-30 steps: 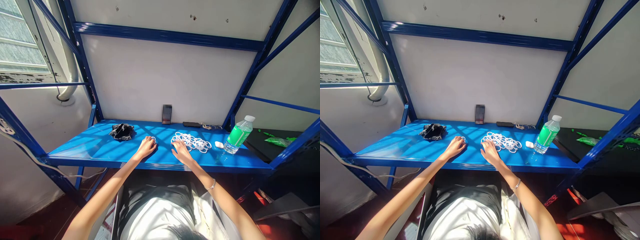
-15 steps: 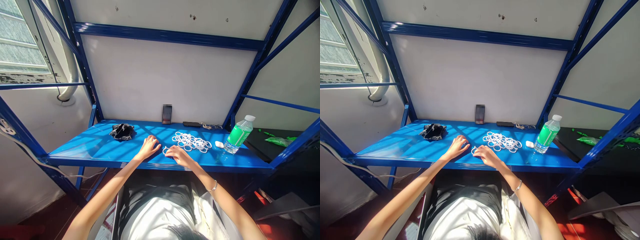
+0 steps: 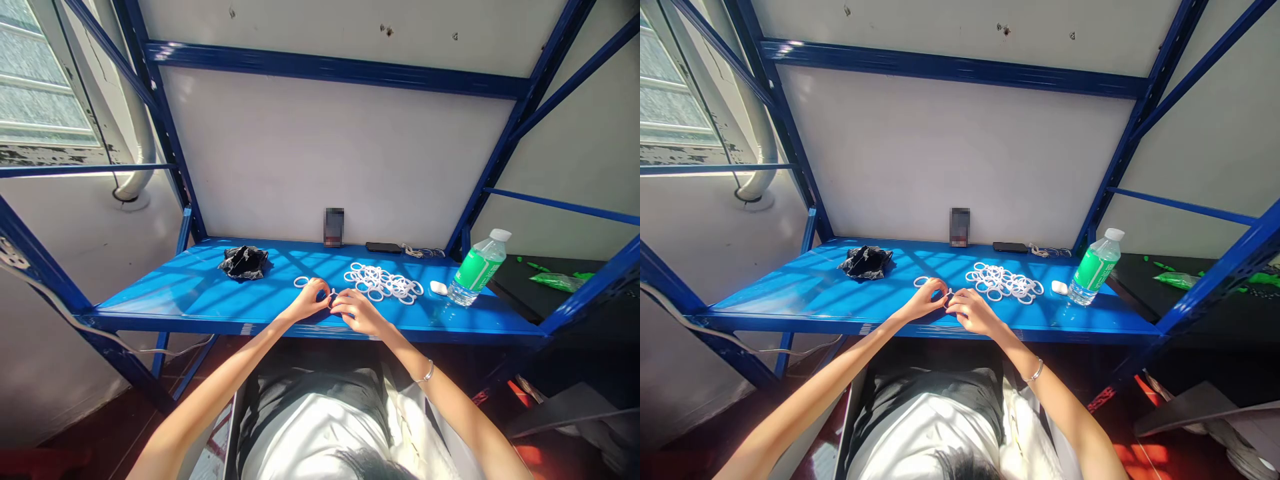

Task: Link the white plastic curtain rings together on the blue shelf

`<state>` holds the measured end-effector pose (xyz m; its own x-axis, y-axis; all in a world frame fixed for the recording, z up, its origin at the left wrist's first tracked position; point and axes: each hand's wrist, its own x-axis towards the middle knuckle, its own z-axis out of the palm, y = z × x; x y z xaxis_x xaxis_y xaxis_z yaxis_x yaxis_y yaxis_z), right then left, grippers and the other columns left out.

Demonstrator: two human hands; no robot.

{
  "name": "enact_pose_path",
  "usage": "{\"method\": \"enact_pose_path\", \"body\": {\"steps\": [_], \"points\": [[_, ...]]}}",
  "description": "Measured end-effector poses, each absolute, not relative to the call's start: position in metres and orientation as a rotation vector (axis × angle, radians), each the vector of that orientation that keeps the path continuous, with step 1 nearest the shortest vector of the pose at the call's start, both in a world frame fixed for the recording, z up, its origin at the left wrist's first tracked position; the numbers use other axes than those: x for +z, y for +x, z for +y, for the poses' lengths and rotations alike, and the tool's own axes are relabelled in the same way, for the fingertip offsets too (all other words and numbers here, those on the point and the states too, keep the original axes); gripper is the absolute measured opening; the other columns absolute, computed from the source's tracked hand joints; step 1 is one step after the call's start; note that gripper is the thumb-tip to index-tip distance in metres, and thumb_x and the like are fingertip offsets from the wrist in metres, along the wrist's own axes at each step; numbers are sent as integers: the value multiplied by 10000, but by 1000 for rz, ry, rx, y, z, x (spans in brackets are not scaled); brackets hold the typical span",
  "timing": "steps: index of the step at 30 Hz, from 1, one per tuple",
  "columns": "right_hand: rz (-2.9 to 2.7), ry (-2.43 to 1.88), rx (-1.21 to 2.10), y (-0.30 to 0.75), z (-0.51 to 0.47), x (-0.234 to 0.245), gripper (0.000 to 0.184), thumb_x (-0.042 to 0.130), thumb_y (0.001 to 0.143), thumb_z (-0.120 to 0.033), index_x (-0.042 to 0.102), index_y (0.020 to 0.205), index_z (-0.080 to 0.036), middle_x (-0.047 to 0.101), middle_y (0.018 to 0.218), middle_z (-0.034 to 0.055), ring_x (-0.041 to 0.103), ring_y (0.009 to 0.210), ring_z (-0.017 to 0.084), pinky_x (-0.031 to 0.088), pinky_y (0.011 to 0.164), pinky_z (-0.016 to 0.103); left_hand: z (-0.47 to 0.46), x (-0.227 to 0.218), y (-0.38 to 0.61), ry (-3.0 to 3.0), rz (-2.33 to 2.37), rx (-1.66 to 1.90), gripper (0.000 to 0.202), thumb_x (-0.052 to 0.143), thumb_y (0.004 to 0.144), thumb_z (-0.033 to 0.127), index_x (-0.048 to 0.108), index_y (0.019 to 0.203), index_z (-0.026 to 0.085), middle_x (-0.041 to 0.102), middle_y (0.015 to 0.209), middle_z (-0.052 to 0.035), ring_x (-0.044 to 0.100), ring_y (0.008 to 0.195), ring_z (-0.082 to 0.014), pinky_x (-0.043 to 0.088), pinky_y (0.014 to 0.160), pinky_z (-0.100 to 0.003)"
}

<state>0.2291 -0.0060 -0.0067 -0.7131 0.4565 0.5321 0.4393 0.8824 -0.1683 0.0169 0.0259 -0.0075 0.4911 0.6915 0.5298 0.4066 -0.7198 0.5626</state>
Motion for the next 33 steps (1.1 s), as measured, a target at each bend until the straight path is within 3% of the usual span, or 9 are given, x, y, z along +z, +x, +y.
{"method": "enact_pose_path", "body": {"steps": [5,10,14,20,26,29,33], "points": [[-2250,-788,187,230,-7,-4,211,487,875,-154,598,1044,-213,647,1000,67,578,992,215,478,899,397,22,-3,17,2237,803,1057,343,544,872,483,637,884,153,647,896,-68,555,819,-167,415,707,-261],[-2267,-894,373,230,-7,-2,317,529,903,-268,510,1214,-209,624,965,52,601,854,176,509,779,319,23,-4,17,2264,728,928,391,532,885,502,693,831,150,653,810,-54,564,779,-154,411,683,-236],[-2304,-845,349,230,-5,-3,145,534,911,-306,608,978,-201,624,939,53,589,880,183,487,772,301,22,-3,16,2268,706,916,396,525,892,497,714,834,154,647,775,-49,561,757,-147,402,654,-225],[-2225,-843,475,231,0,-4,123,503,890,-254,573,824,-177,597,846,37,551,732,138,454,663,259,16,4,19,1993,573,814,406,596,834,522,680,833,125,680,839,-75,610,769,-162,464,699,-250],[-2216,-784,876,232,-1,-1,243,570,857,-403,582,851,-160,588,783,18,472,607,101,377,550,227,14,5,19,1990,542,719,423,558,862,527,639,774,121,615,667,-23,569,678,-124,455,726,-252],[-2271,-756,1063,233,-3,0,336,568,850,-489,533,765,-166,448,616,-51,357,541,77,297,514,219,15,4,20,2019,508,670,448,559,855,539,612,702,121,563,630,-11,512,628,-108,427,668,-240],[-2336,-717,1117,231,-5,3,445,583,817,-533,404,610,-182,315,579,-69,267,537,68,229,516,237,15,2,23,2035,429,634,464,543,865,529,600,637,130,536,668,-28,468,669,-122,392,636,-245]]}}
